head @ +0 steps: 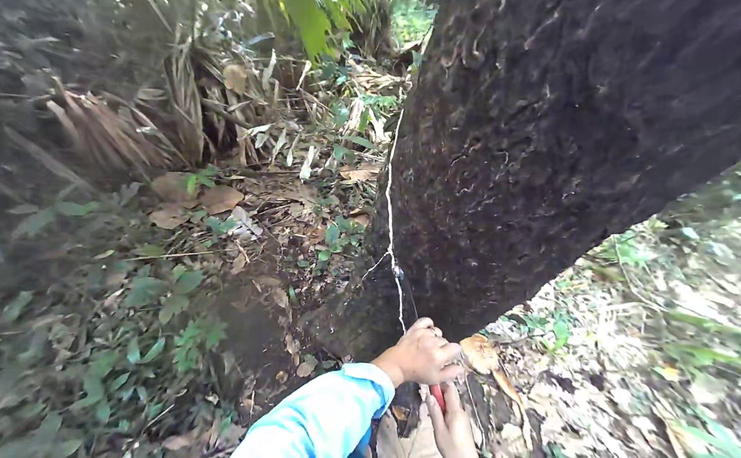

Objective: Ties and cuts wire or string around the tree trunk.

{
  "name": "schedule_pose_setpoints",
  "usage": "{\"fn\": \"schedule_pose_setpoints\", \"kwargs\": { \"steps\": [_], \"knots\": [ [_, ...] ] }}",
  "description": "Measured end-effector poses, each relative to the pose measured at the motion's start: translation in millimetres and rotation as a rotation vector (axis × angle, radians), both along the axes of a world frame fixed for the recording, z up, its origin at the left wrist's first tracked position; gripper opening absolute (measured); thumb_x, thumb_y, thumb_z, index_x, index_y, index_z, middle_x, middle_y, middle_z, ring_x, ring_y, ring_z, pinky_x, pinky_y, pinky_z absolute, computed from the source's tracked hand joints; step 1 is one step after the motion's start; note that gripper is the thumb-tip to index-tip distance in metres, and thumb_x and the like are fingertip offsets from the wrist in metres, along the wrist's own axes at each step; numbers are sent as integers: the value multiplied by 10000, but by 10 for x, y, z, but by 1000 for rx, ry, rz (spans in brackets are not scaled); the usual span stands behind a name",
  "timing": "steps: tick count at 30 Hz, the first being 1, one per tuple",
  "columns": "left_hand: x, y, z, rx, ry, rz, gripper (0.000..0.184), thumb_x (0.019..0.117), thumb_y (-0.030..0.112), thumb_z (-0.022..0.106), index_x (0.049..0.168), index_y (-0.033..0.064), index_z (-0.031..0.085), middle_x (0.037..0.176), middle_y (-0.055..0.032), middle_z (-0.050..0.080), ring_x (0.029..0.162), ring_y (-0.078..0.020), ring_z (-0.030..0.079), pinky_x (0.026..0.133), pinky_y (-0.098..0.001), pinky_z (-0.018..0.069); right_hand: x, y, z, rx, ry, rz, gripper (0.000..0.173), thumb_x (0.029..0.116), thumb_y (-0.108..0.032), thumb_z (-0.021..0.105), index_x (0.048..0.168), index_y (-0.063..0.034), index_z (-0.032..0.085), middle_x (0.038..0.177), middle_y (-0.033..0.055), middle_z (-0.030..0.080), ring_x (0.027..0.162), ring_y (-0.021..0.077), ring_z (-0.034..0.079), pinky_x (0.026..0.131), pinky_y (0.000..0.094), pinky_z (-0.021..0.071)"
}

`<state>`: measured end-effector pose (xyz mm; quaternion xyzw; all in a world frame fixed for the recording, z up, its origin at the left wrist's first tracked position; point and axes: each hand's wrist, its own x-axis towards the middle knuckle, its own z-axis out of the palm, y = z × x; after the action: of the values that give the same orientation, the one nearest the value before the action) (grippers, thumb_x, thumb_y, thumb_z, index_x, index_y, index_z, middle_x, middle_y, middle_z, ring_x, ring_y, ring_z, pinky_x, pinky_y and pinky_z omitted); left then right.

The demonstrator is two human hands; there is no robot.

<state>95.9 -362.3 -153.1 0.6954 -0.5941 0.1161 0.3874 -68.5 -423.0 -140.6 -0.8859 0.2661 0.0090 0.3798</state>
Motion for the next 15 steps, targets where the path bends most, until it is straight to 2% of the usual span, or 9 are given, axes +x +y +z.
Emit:
{"fn": "schedule_pose_setpoints", "kwargs": {
  "steps": [3,6,9,12,15],
  "knots": [
    [101,-92,-48,-65,-85,54,355,930,366,608,749,76,705,588,-63,654,601,-242,675,746,-448,518,99,-66,-111,-68,-77,10,409,1033,-168,458,1240,163,579,836,266,678,719,381,684,719,564,553],
    [176,-163,-97,-146,-129,93,430,935,410,565,660,87,642,530,-55,606,525,-223,627,655,-418,489,175,-161,-157,-67,-89,34,435,1041,-201,435,1233,156,591,865,276,682,752,396,690,750,582,552],
    [240,-237,-158,-202,-131,117,508,972,450,489,637,91,619,508,-50,576,497,-216,593,641,-408,476,235,-256,-127,-39,-30,52,447,1059,-225,417,1260,140,580,891,271,680,765,386,686,770,581,549],
    [245,-300,-206,-267,-139,125,526,982,460,455,632,97,605,496,-41,558,482,-208,567,638,-395,464,232,-303,-90,-61,-15,63,429,1061,-211,425,1243,147,577,828,252,670,723,377,680,734,570,554],
    [238,-355,-262,-345,-153,154,546,994,478,422,640,105,604,484,-28,535,462,-189,528,625,-371,443,244,-340,25,-104,21,84,410,1057,-194,450,1237,148,588,841,280,683,765,428,695,753,610,544]
  ]
}}
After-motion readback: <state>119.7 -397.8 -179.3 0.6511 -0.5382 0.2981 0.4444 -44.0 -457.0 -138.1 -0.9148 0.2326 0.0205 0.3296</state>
